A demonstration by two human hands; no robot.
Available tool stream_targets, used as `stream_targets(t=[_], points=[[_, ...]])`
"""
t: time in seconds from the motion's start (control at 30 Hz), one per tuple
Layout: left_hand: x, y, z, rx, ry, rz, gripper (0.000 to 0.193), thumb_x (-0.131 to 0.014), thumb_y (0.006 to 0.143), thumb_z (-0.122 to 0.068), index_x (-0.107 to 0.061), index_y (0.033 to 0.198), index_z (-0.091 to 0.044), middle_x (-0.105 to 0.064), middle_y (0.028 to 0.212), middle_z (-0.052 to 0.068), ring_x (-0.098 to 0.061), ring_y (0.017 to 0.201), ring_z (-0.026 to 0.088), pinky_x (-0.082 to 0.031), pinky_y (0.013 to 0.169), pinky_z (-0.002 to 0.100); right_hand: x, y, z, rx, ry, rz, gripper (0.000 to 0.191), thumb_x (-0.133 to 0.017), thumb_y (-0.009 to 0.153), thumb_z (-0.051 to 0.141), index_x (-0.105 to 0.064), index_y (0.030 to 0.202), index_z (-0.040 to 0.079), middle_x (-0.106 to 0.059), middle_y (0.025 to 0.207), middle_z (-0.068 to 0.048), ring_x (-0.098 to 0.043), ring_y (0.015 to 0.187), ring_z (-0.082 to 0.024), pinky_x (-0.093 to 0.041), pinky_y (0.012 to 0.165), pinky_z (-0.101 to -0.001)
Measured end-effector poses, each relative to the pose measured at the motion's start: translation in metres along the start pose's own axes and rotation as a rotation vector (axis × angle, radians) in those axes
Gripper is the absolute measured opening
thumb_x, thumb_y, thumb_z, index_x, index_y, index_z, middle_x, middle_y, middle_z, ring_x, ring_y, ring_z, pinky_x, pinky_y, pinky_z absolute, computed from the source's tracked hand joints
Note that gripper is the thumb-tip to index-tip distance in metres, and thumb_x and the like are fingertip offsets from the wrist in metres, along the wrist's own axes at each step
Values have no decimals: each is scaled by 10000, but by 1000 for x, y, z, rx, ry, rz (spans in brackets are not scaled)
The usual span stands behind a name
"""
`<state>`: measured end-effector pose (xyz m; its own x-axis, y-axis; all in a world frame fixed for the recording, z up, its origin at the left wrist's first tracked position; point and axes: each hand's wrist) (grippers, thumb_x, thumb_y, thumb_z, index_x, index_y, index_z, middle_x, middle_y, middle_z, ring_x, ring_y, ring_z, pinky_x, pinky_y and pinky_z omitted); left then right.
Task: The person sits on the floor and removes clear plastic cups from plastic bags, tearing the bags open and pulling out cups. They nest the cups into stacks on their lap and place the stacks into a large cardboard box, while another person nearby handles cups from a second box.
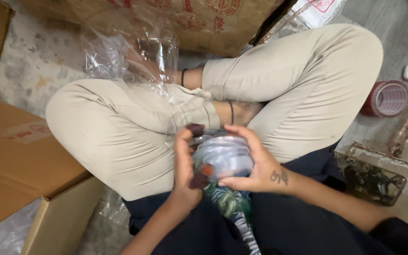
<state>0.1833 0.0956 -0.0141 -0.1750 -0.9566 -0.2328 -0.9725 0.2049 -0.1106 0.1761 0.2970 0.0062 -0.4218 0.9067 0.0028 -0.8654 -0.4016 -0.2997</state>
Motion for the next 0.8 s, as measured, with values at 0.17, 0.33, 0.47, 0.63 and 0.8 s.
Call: stream_targets(t=[0.17, 0.33, 0.47, 0.63, 0.8], points=[[-10, -6, -20, -232, 304, 3, 1007, -827, 888, -606, -313, 1521, -15, -377, 1536, 203, -440, 1456, 348, -387, 1246, 457, -4, 7, -4, 282, -220, 57, 1044, -876, 756, 266, -254, 1564, 47, -463, 1475, -210, -493, 1414, -320, -399, 1182, -413], [28, 9, -53, -716, 750, -26, 721, -809, 807, -529, -541, 1360, -151, -466, 1447, 161, -495, 1409, 396, -415, 1237, 569, -24, 43, 21, 726, -225, -25, 863, -832, 898, 361, -314, 1552, 140, -464, 1496, -156, -492, 1427, -321, -418, 1212, -417], [79, 8, -71, -764, 1110, -107, 661, -754, 800, -568, -616, 1272, -126, -525, 1420, 160, -522, 1347, 434, -452, 1141, 598, -66, 111, 19, 836, -107, 92, 803, -785, 893, 346, -356, 1534, 123, -489, 1504, -136, -449, 1440, -326, -373, 1225, -447], [103, 3, -71, -611, 1422, -291, 657, -801, 904, -534, -625, 1302, -42, -507, 1427, 210, -497, 1350, 483, -442, 1068, 608, -99, 152, 23, 716, -474, 105, 901, -865, 735, 331, -425, 1485, 96, -537, 1474, -142, -453, 1467, -354, -361, 1248, -486], [97, -5, -62, -495, 1446, -279, 500, -912, 888, -399, -726, 1241, -98, -555, 1294, 135, -522, 1193, 434, -490, 1043, 532, -38, 140, 55, 645, -503, 331, 840, -789, 787, 183, -416, 1531, 68, -495, 1489, -194, -465, 1424, -362, -423, 1198, -457]])
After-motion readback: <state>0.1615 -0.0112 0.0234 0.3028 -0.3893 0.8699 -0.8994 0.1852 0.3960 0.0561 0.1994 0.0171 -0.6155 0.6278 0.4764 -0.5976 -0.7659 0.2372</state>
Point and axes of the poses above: each hand's wrist, its own y-axis towards the middle knuckle, its own x-axis out of the back of the hand, z = x × y
